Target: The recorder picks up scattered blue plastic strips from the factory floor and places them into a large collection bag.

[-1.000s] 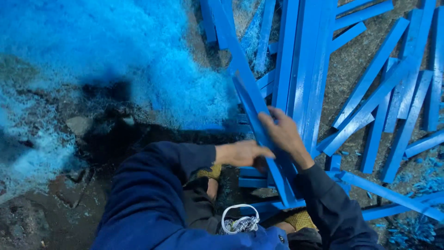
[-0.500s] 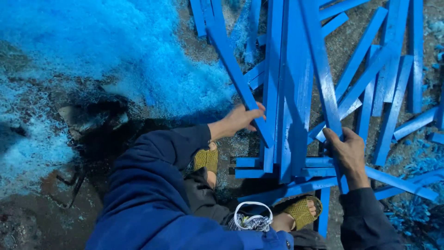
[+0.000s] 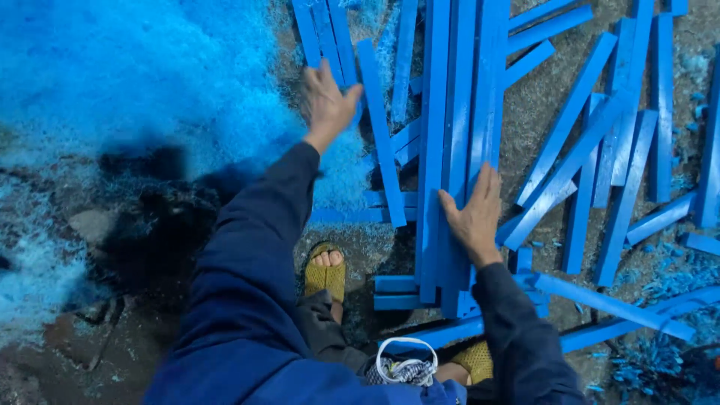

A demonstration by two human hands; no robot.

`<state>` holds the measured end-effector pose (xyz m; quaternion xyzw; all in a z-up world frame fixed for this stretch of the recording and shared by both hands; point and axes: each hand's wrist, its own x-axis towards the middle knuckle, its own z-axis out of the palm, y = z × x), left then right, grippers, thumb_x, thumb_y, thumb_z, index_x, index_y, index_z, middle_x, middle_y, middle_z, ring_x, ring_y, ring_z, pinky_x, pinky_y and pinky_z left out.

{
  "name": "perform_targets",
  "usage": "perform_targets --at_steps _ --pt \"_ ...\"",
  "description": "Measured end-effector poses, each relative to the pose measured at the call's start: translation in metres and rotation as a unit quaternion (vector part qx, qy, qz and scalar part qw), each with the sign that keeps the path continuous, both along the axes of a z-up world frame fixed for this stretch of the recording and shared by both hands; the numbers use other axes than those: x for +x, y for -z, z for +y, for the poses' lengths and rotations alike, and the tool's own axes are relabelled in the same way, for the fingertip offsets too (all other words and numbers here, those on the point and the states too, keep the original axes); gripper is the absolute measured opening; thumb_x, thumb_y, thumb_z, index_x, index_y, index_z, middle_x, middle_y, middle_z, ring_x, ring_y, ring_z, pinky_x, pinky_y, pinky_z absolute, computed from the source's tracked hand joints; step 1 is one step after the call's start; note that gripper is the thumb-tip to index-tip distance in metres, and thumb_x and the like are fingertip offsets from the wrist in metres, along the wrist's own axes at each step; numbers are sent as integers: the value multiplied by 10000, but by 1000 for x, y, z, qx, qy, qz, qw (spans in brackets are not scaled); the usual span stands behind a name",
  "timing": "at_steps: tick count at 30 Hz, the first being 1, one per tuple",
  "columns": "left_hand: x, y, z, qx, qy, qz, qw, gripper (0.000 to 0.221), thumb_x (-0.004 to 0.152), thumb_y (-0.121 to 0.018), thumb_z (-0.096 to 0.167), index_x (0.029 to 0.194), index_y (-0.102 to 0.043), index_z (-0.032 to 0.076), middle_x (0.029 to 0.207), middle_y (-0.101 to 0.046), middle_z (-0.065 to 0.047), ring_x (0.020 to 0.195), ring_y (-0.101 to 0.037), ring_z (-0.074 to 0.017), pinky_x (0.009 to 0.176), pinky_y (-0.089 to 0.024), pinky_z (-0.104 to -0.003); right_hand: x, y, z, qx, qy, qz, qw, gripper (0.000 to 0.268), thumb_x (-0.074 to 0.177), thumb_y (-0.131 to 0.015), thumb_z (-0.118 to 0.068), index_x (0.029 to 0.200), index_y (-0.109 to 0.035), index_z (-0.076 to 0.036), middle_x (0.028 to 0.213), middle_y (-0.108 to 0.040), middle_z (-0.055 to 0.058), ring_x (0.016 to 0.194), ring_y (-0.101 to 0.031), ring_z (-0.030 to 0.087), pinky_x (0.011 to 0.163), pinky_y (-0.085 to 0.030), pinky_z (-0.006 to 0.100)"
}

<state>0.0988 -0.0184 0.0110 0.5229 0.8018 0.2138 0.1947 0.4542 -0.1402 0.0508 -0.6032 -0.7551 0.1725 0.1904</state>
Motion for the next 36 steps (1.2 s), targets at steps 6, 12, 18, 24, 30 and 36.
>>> perform_targets --at_steps 6,12,18,24,30,36 --pt "-14 61 61 22 -90 75 993 1090 818 -829 609 1509 -237 9 1453 -296 -344 1173 -424 -583 874 -374 -684 -24 -13 -2 -62 72 -43 995 955 913 -764 -463 1580 -318 55 1587 -341 347 1472 -329 520 1166 -312 598" --pt "-18 67 78 -11 -146 90 985 1142 842 -790 698 1587 -173 90 1446 -381 -276 1271 -429 -501 985 -358 -667 -26 -12 -1 -72 82 -49 993 939 907 -751 -468 1577 -328 37 1569 -358 345 1465 -339 520 1179 -313 594" --pt "-27 86 85 26 -111 187 976 1287 680 -895 646 1538 -102 108 1376 -369 -372 1158 -418 -553 845 -360 -671 -30 -13 2 -72 88 -69 991 938 886 -763 -469 1559 -354 40 1552 -364 353 1451 -343 528 1161 -319 600" --pt "-52 88 73 -66 -129 82 986 1416 685 -901 597 1622 17 66 1228 -485 -393 1230 -444 -543 1066 -363 -654 -27 -6 -3 -63 103 -63 991 910 883 -762 -482 1554 -385 3 1558 -376 335 1461 -350 506 1167 -324 596" --pt "-85 42 41 23 -74 -233 969 1282 775 -929 351 1587 9 28 1249 -552 -315 1039 -624 -415 859 -579 -511 -27 -7 -2 -69 98 -63 991 912 896 -755 -490 1564 -368 -4 1551 -363 347 1461 -325 524 1134 -301 641" --pt "-81 -24 1 30 -107 -596 795 1068 840 -830 285 1641 -165 43 1130 -616 -205 871 -620 -284 658 -575 -411 -28 -8 0 -63 99 -59 991 914 906 -733 -497 1586 -352 -19 1569 -355 343 1478 -318 519 1137 -314 631"
